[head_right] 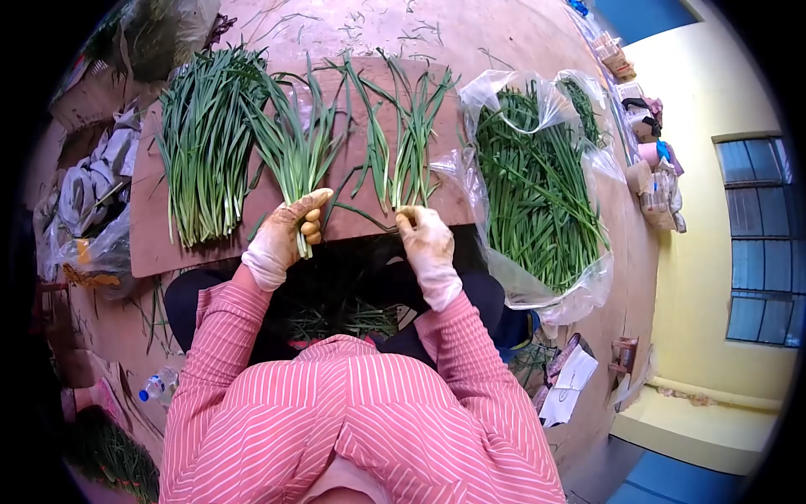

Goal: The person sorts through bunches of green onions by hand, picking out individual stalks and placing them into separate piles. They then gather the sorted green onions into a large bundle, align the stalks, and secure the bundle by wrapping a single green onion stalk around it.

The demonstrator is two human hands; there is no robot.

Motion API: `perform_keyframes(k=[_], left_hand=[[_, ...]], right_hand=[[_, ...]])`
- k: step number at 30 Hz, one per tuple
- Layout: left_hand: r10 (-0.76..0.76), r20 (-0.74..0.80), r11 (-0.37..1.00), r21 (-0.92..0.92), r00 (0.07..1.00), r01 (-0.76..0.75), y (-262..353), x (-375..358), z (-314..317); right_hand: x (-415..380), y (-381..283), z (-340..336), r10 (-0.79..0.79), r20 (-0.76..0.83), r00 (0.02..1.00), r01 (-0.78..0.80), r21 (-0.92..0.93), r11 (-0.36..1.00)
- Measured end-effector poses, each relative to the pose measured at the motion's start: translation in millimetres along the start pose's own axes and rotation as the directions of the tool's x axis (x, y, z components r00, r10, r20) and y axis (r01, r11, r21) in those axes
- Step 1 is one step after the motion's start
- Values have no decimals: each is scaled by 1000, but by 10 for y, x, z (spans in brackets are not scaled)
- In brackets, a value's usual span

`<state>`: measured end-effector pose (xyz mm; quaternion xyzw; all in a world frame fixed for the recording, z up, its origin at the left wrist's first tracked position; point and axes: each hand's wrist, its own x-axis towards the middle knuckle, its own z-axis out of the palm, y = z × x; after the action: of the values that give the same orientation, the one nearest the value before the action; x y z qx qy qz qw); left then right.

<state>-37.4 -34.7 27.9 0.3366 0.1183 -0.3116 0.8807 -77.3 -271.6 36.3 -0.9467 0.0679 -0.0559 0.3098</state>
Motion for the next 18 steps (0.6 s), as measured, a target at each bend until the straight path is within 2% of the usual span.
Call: perform_keyframes(k=[1,2,3,5,7,9,11,12,13,14,15,17,18], left_hand=[[0,1,1000,1,1000,0,5,-10,11],[37,111,998,-62,993,-30,23,-34,27],[80,216,991,-127,973,-53,41,-51,33],[83,192,990,-130,978,-58,57,-63,52],[86,170,989,-135,982,-64,58,-61,72],[52,72,989,-140,996,-42,55,-53,88],[64,75,987,-154,995,-51,54,-62,96],[56,27,992,-116,998,-53,66,-76,135],[49,-20,996,-78,999,-51,68,-84,152],[53,-14,996,-77,998,-54,57,-69,135],[53,-15,995,-79,999,-54,56,-67,137],[37,-27,997,-65,999,-39,49,-70,166],[36,-21,997,-62,999,-37,39,-66,165]], right_hand=[[76,-27,-21,-9,-32,999,5,-125,992],[132,19,27,32,-25,999,-37,-207,978],[180,26,51,31,-24,999,-35,-205,978],[249,26,103,82,136,987,-17,-424,905],[292,113,139,103,170,980,-23,-415,910],[338,161,100,174,191,966,-99,-348,932],[354,201,-11,245,139,960,-193,-307,932],[357,192,-101,326,195,925,-323,-47,945],[358,157,-218,387,271,881,-446,208,871],[350,126,-373,395,371,840,-532,428,730],[327,161,-415,416,380,826,-558,653,512],[300,291,-462,324,444,835,-498,861,103],[275,318,-447,326,439,837,-493,864,103]])
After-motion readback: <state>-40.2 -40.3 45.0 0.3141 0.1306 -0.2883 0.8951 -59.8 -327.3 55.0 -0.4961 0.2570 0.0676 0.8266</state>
